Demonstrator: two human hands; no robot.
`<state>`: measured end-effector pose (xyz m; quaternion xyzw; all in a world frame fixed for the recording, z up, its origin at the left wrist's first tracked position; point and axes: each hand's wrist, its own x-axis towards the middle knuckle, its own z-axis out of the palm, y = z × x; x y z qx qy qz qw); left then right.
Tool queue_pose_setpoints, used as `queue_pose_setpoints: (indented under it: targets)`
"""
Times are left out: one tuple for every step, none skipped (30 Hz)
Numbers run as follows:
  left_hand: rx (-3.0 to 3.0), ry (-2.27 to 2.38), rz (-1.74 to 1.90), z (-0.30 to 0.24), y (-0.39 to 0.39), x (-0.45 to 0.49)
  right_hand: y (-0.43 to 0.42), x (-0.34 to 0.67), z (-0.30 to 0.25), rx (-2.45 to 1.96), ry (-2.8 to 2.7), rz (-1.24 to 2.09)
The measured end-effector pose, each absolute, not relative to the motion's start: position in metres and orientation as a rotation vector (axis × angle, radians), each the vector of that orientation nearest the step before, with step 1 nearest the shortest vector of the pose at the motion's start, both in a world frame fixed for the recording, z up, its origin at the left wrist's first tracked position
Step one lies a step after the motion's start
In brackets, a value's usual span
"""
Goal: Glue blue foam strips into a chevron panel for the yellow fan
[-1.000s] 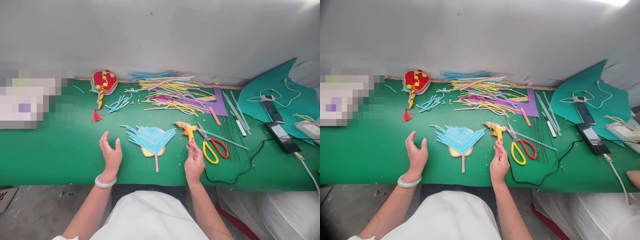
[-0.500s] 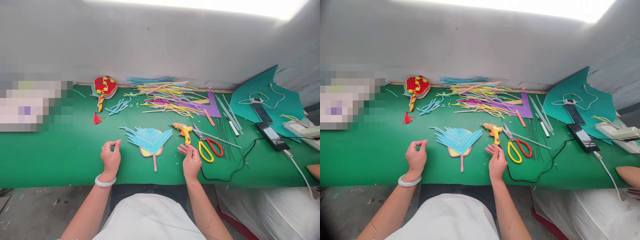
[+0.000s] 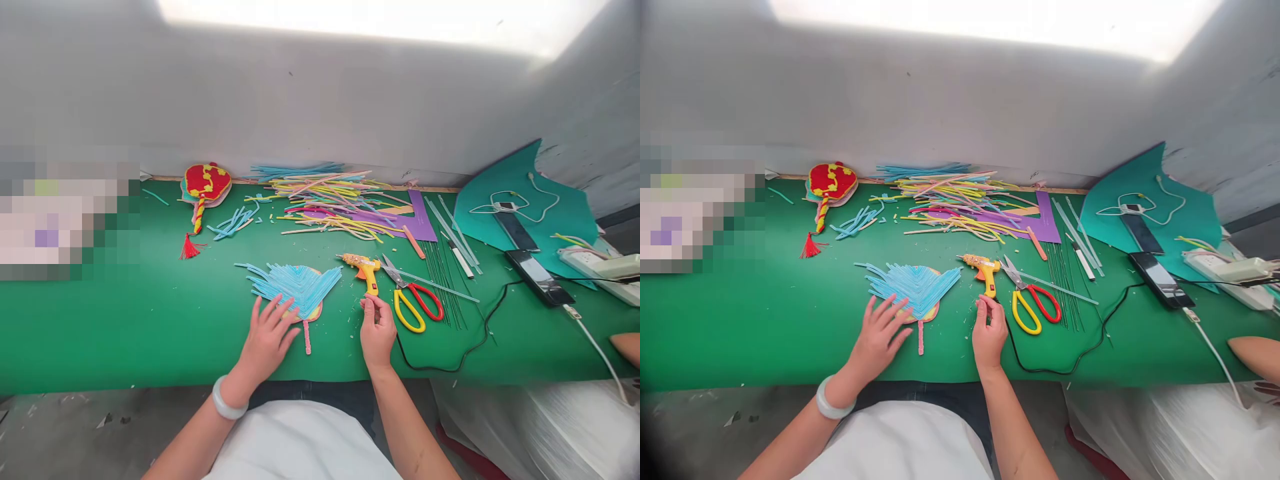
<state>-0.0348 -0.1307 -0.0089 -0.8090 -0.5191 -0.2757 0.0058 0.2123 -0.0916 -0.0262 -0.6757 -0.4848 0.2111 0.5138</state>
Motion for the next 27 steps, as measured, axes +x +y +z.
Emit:
queue_pose_setpoints:
  targets:
    - [-2.575, -1.618, -0.824, -0.009, -0.134, -0.028, -0.091, 0.213, -0.026, -1.635, -1.194, 0.478]
    - [-2.611, -1.611, -0.782, -0.009, -0.136, -0.024, -0.091, 0.213, -0.025, -1.639, -1.219, 0.454]
    - [-2.633, -1.614, -0.748, -0.009, -0.138, -0.02, -0.091, 0.213, -0.024, -1.641, -1.238, 0.437]
    - [-2.646, -1.619, -0.724, -0.009, -0.138, -0.019, -0.09, 0.213, -0.023, -1.64, -1.254, 0.426]
    - [-2.654, -1.625, -0.71, -0.01, -0.138, -0.018, -0.09, 0.213, -0.023, -1.637, -1.269, 0.418]
    - [-2.657, -1.631, -0.708, -0.01, -0.137, -0.018, -0.09, 0.213, -0.022, -1.633, -1.284, 0.407]
    - [-2.66, -1.634, -0.712, -0.011, -0.137, -0.019, -0.09, 0.213, -0.022, -1.629, -1.296, 0.397]
    - [-2.667, -1.632, -0.713, -0.011, -0.136, -0.019, -0.091, 0.212, -0.022, -1.626, -1.303, 0.39]
    - [-2.674, -1.629, -0.713, -0.011, -0.135, -0.019, -0.091, 0.212, -0.022, -1.624, -1.309, 0.385]
    - [-2.681, -1.627, -0.712, -0.011, -0.135, -0.02, -0.091, 0.212, -0.022, -1.623, -1.317, 0.38]
    - [-2.687, -1.627, -0.709, -0.011, -0.135, -0.02, -0.091, 0.212, -0.022, -1.623, -1.326, 0.374]
    - [-2.692, -1.629, -0.706, -0.011, -0.135, -0.02, -0.092, 0.211, -0.022, -1.622, -1.335, 0.368]
    - [-2.697, -1.631, -0.702, -0.011, -0.135, -0.019, -0.092, 0.211, -0.022, -1.62, -1.345, 0.366]
    - [-2.701, -1.633, -0.697, -0.011, -0.135, -0.02, -0.092, 0.211, -0.022, -1.616, -1.352, 0.369]
    - [-2.706, -1.636, -0.689, -0.01, -0.135, -0.02, -0.092, 0.21, -0.023, -1.615, -1.356, 0.374]
    - [-2.711, -1.638, -0.678, -0.01, -0.135, -0.02, -0.091, 0.21, -0.023, -1.617, -1.357, 0.379]
    - [-2.715, -1.642, -0.667, -0.01, -0.134, -0.02, -0.091, 0.21, -0.024, -1.623, -1.358, 0.383]
    - [-2.717, -1.645, -0.659, -0.01, -0.134, -0.021, -0.091, 0.211, -0.024, -1.63, -1.361, 0.383]
    - [-2.72, -1.647, -0.653, -0.01, -0.134, -0.021, -0.091, 0.211, -0.025, -1.636, -1.365, 0.379]
    - [-2.723, -1.65, -0.65, -0.011, -0.135, -0.021, -0.091, 0.211, -0.026, -1.641, -1.37, 0.374]
    - [-2.726, -1.652, -0.651, -0.011, -0.135, -0.021, -0.091, 0.212, -0.027, -1.645, -1.375, 0.37]
    - [-2.729, -1.656, -0.658, -0.01, -0.136, -0.02, -0.091, 0.212, -0.027, -1.648, -1.379, 0.369]
    - [-2.735, -1.657, -0.674, -0.01, -0.138, -0.02, -0.091, 0.212, -0.028, -1.65, -1.382, 0.366]
    - [-2.738, -1.654, -0.708, -0.009, -0.138, -0.02, -0.091, 0.213, -0.028, -1.653, -1.383, 0.363]
    - [-2.734, -1.652, -0.766, -0.007, -0.138, -0.021, -0.092, 0.213, -0.028, -1.656, -1.384, 0.363]
    - [-2.714, -1.653, -0.85, -0.004, -0.136, -0.023, -0.092, 0.213, -0.028, -1.657, -1.385, 0.363]
    - [-2.673, -1.658, -0.951, -0.001, -0.131, -0.027, -0.092, 0.213, -0.028, -1.658, -1.385, 0.363]
